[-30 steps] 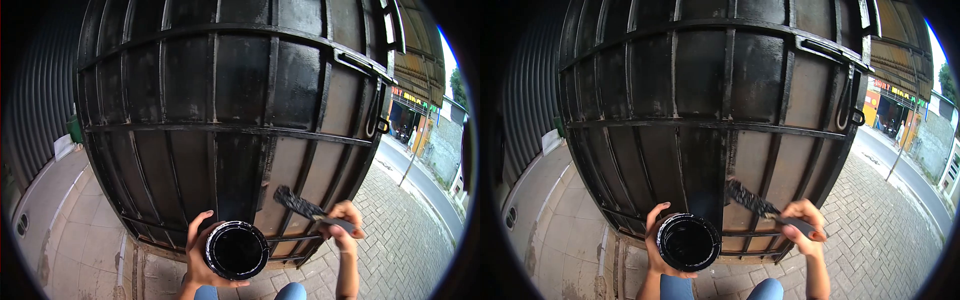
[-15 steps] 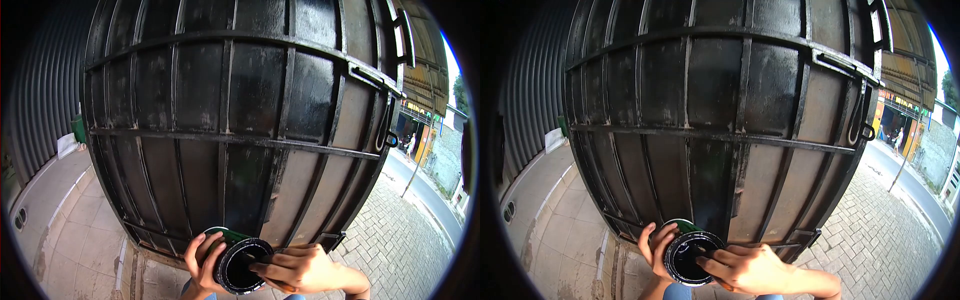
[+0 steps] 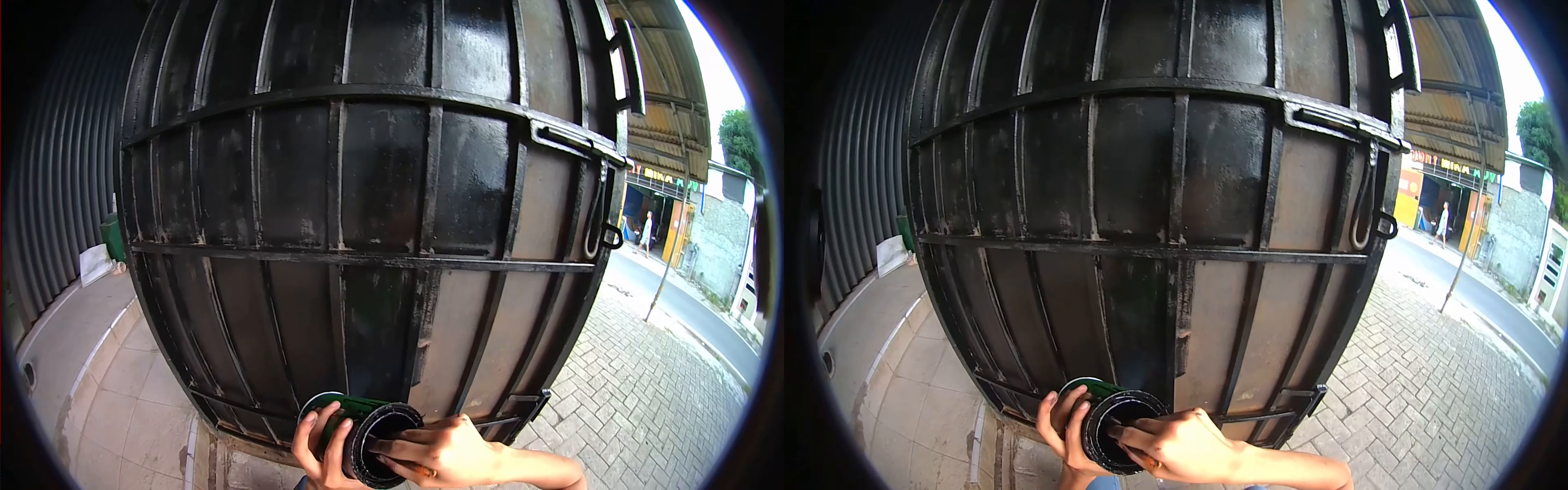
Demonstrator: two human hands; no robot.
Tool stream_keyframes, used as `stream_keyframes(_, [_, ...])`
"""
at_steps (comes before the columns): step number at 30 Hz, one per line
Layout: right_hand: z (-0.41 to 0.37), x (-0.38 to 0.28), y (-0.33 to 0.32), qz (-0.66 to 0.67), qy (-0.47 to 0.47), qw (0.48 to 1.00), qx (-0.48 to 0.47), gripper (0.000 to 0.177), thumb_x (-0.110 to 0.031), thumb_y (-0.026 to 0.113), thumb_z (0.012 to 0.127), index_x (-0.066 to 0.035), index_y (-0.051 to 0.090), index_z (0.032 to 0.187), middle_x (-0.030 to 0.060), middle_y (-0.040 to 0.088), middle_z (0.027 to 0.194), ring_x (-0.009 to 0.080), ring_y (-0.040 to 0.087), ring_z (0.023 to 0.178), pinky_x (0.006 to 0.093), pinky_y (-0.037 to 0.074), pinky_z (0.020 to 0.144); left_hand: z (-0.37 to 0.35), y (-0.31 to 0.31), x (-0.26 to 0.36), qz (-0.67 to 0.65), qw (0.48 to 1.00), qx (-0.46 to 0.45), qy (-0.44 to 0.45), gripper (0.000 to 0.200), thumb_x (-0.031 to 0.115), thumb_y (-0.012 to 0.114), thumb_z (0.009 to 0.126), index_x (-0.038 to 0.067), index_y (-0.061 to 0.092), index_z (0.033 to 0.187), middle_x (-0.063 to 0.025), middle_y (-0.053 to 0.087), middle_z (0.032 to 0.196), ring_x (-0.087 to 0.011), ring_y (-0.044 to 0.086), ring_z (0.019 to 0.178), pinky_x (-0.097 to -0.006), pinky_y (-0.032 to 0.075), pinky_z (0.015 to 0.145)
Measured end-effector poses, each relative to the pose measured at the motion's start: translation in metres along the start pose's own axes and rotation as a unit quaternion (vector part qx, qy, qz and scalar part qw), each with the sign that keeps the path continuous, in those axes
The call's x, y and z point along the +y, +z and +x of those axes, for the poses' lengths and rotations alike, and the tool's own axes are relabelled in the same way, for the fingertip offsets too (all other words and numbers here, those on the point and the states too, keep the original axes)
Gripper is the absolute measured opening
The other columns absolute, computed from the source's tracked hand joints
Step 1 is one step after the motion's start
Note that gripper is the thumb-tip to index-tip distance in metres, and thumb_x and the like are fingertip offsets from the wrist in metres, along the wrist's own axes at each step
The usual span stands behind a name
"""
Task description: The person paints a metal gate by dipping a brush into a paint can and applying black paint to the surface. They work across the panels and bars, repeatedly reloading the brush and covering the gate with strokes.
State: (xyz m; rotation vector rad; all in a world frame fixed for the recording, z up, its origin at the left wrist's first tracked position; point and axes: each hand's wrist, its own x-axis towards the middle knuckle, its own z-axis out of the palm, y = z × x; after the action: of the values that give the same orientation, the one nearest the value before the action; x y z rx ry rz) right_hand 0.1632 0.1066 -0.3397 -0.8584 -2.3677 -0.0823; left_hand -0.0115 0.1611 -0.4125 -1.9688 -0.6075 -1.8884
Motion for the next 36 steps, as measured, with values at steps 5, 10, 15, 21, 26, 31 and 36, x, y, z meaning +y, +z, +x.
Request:
stream_keyframes(5, [-0.002,-0.009,-0.022,0.125,0.075,0.988,0.055,0.023,-0.013,0.074,0.081,-0.008,0.073,0.103,0.0090,0.073,0.088,0.0174,0.071,0.070,0.0267,0.059,0.062,-0.001,0.002,-0.004,-0.011,1.000,0.009,0.004,0.075,0.042,0.079,0.071,-0.013,0.052,0.115,-0.0333,0.028,0.136,-0.0419,0.060,0.106,-0.0454,0.054,0.088])
stream_keyframes(10, [-0.024,-0.007,-0.039,0.277,0.292,0.903,0.152,0.021,-0.008,0.075,0.079,0.000,0.072,0.099,0.0107,0.073,0.088,0.0129,0.070,0.079,0.0233,0.055,0.072,0.011,-0.002,0.002,-0.033,0.998,-0.020,-0.052,0.102,0.056,0.089,0.052,-0.013,0.051,0.117,-0.0300,0.027,0.137,-0.0376,0.060,0.102,-0.0427,0.057,0.083])
stream_keyframes(15, [-0.041,0.006,-0.023,0.471,0.358,0.760,0.269,0.019,-0.008,0.070,0.083,0.004,0.069,0.098,0.0130,0.071,0.082,0.0068,0.062,0.064,0.0155,0.035,0.049,0.016,-0.005,0.007,-0.024,0.991,-0.073,-0.114,0.103,0.053,0.092,0.043,-0.013,0.054,0.113,-0.0316,0.032,0.137,-0.0401,0.048,0.119,-0.0451,0.051,0.093])
stream_keyframes(21, [-0.060,0.027,-0.001,0.620,0.381,0.627,0.277,0.022,-0.012,0.066,0.087,0.001,0.066,0.104,0.0129,0.070,0.081,0.0032,0.031,0.043,0.0183,0.023,0.042,0.023,-0.001,0.014,-0.051,0.978,-0.107,-0.173,0.099,0.049,0.093,0.040,-0.009,0.057,0.112,-0.0311,0.036,0.136,-0.0428,0.042,0.126,-0.0480,0.046,0.098])
stream_keyframes(26, [-0.073,0.035,0.019,0.740,0.375,0.467,0.307,0.025,-0.017,0.060,0.092,-0.002,0.060,0.112,0.0124,0.071,0.086,0.0058,0.037,0.042,0.0187,0.029,0.041,0.033,0.002,0.021,-0.073,0.959,-0.144,-0.232,0.094,0.045,0.093,0.040,-0.005,0.059,0.112,-0.0252,0.037,0.138,-0.0387,0.050,0.120,-0.0460,0.048,0.096])
stream_keyframes(31, [-0.077,0.046,0.019,0.739,0.258,0.428,0.451,0.027,-0.017,0.056,0.096,-0.002,0.059,0.118,0.0151,0.072,0.091,0.0085,0.061,0.058,0.0183,0.041,0.043,0.035,0.020,0.015,-0.150,0.947,-0.123,-0.255,0.085,0.043,0.091,0.044,-0.004,0.063,0.108,-0.0203,0.047,0.131,-0.0330,0.050,0.122,-0.0442,0.045,0.100])
stream_keyframes(36, [-0.052,0.082,0.000,0.296,0.197,0.703,0.616,0.029,-0.009,0.069,0.086,0.000,0.065,0.113,0.0171,0.071,0.101,0.0199,0.071,0.087,0.0258,0.055,0.071,0.027,0.029,0.007,-0.242,0.930,-0.168,-0.221,0.073,0.047,0.086,0.050,-0.002,0.068,0.100,-0.0152,0.064,0.107,-0.0294,0.039,0.132,-0.0435,0.037,0.107])
